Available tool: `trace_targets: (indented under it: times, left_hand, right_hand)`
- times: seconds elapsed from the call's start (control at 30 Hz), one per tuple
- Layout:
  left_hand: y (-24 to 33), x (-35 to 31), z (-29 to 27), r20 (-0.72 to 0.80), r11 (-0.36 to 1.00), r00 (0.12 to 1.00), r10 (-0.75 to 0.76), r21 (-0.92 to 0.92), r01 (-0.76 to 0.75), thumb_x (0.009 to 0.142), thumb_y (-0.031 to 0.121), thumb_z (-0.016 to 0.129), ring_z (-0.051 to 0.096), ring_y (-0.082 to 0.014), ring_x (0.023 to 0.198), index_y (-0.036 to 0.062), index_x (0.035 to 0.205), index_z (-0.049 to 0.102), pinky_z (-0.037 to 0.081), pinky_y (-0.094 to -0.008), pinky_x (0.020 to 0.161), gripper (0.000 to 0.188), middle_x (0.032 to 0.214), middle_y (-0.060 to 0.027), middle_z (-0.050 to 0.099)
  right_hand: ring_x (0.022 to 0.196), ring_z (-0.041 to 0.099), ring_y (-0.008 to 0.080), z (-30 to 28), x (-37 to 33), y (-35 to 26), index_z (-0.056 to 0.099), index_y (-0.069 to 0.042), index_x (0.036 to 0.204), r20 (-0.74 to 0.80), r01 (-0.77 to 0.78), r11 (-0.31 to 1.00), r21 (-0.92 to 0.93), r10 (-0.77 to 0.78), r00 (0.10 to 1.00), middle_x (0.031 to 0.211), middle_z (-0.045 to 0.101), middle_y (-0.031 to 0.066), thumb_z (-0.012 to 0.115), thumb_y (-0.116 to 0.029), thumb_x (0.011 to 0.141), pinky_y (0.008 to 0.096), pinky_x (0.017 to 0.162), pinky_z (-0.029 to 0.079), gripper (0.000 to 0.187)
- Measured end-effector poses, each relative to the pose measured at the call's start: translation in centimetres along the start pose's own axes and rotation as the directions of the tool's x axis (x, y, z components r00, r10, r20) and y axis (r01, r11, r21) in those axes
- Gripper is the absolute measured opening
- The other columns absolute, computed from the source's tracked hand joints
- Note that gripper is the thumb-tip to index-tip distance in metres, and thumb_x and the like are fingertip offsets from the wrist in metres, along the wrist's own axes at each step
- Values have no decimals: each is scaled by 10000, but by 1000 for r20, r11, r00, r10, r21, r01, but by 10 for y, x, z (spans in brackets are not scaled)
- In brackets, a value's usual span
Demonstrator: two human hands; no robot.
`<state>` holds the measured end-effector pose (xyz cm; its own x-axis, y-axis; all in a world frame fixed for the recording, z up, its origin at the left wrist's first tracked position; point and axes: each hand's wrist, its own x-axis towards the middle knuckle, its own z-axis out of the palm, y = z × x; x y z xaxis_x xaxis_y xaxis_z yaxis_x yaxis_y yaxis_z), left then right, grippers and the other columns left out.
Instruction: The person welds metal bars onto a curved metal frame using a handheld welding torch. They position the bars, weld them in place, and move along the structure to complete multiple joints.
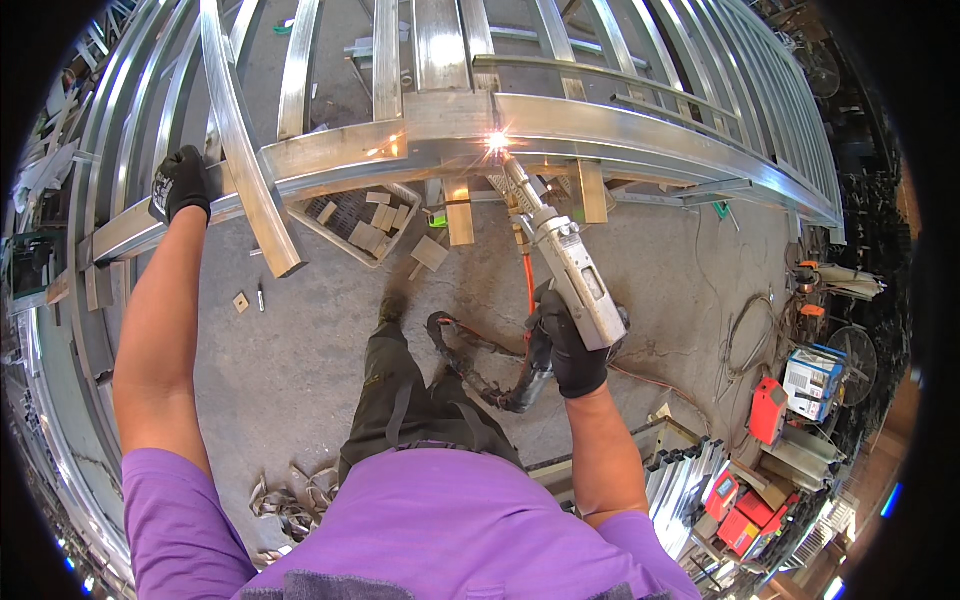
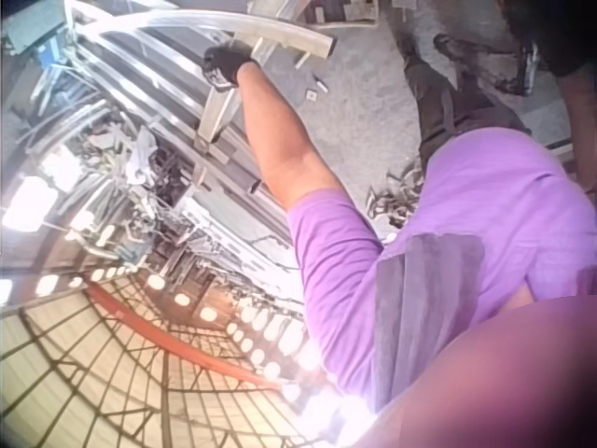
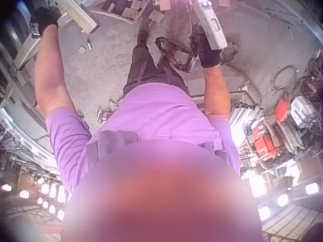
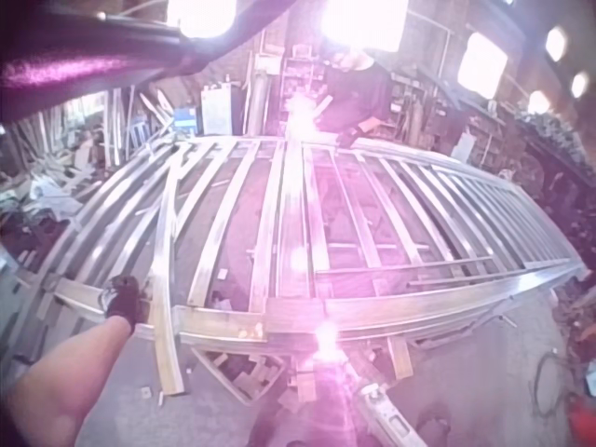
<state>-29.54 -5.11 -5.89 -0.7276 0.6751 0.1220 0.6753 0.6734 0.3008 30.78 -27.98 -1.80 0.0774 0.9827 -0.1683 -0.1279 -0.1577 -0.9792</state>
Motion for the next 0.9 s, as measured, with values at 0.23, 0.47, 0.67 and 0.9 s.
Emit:
trace_targets:
  times: [0.23,0.47,0.67,0.9]
  left_hand:
    - [-1,0,2,5,1000,1000,-3,-13,3,934,458,484,784,-413,1027,139,1081,870,585,-522,877,521,1139,-199,812]
    - [3,-2,2,-6,1000,1000,-19,1,19,934,472,475,785,-420,1016,129,1086,866,586,-523,863,542,1122,-209,809]
    - [0,0,1,-6,1000,1000,-16,6,16,937,479,464,787,-424,1014,113,1086,863,585,-519,860,561,1106,-217,806]
    - [-1,0,0,5,1000,1000,-24,0,24,930,497,468,789,-420,1023,120,1081,866,584,-506,862,568,1104,-210,810]
  right_hand:
    - [810,734,180,-1,0,1,663,22,1326,-5,1,1000,11,-1,1000,1092,737,97,700,-61,1051,324,718,598,290]
    - [933,740,176,-15,1,11,607,14,1466,68,4,1000,-17,-3,998,1199,752,112,746,-160,1051,337,807,614,472]
    - [925,727,172,-18,0,14,590,3,1486,63,-40,999,-12,41,997,1199,741,107,750,-167,1047,337,796,606,498]
    - [781,727,159,3,2,-3,683,26,1291,-24,-7,1000,28,8,1000,1046,737,81,739,-130,1047,308,681,584,294]
